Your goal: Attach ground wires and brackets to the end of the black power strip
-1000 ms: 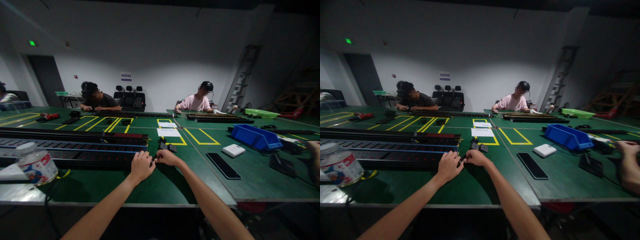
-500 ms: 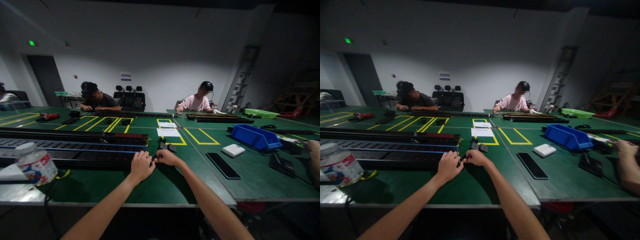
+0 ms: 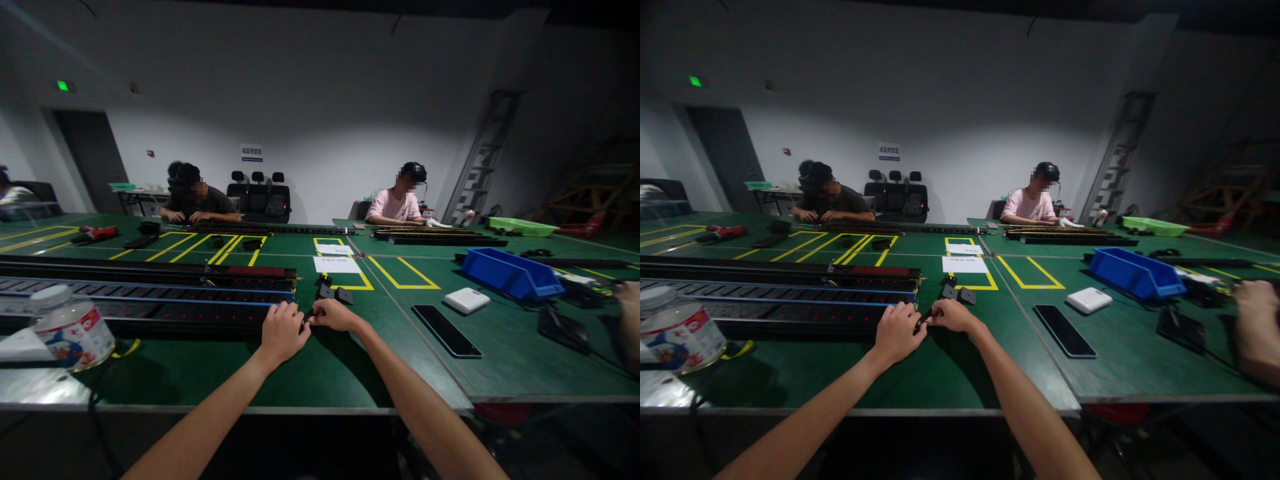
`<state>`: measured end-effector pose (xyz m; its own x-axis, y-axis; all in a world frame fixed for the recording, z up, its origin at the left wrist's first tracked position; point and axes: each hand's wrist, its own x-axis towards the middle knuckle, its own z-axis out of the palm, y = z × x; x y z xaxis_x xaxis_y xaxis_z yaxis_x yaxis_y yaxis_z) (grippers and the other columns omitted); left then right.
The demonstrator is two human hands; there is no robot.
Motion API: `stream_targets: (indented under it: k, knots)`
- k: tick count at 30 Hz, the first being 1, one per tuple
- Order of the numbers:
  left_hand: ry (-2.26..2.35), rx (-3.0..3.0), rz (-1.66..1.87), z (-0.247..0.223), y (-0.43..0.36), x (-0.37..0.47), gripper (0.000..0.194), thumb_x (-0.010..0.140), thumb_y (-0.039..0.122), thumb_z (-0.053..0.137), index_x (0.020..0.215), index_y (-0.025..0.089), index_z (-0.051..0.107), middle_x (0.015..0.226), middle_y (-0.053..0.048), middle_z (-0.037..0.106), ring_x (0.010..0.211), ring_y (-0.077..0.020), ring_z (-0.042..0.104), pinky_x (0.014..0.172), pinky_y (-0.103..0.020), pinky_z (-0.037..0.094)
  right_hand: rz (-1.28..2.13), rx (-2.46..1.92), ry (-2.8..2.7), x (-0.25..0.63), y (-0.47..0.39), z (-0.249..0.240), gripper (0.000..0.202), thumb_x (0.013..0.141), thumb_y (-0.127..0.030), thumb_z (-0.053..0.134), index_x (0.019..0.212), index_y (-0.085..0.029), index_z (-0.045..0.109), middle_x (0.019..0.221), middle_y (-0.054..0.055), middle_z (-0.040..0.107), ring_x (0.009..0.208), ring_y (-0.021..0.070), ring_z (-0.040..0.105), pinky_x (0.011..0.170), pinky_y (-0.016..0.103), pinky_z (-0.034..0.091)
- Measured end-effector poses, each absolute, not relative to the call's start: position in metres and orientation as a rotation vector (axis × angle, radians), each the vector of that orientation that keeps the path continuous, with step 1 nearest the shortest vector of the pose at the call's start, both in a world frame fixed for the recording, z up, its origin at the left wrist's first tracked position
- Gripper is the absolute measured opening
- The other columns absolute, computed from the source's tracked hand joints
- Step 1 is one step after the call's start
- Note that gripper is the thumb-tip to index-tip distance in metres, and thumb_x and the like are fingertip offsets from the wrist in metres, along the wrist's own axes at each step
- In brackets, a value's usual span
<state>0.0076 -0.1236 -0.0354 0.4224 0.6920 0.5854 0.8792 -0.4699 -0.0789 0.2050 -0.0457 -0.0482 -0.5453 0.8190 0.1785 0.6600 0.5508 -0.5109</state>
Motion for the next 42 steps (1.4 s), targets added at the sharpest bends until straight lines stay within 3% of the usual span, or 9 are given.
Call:
stream_targets:
  k: [42]
  knots:
    - [-1.353, -2.316, -0.703, -0.0349, -0.1239, 0.0077, 0.022, 0.089, 0.033, 0.056, 0.082, 0.018, 0.070, 0.090, -0.010, 0.063, 0.092, -0.0263, 0.053, 0.078, -0.041, 0.037, 0.535, -1.165, -2.392, 0.2061, -0.0439, -0.0511, 0.018, 0.081, -0.033, 0.074, 0.083, -0.016, 0.069, 0.071, 0.000, 0.065, 0.062, 0.0121, 0.055, 0.055, 0.022, 0.031]
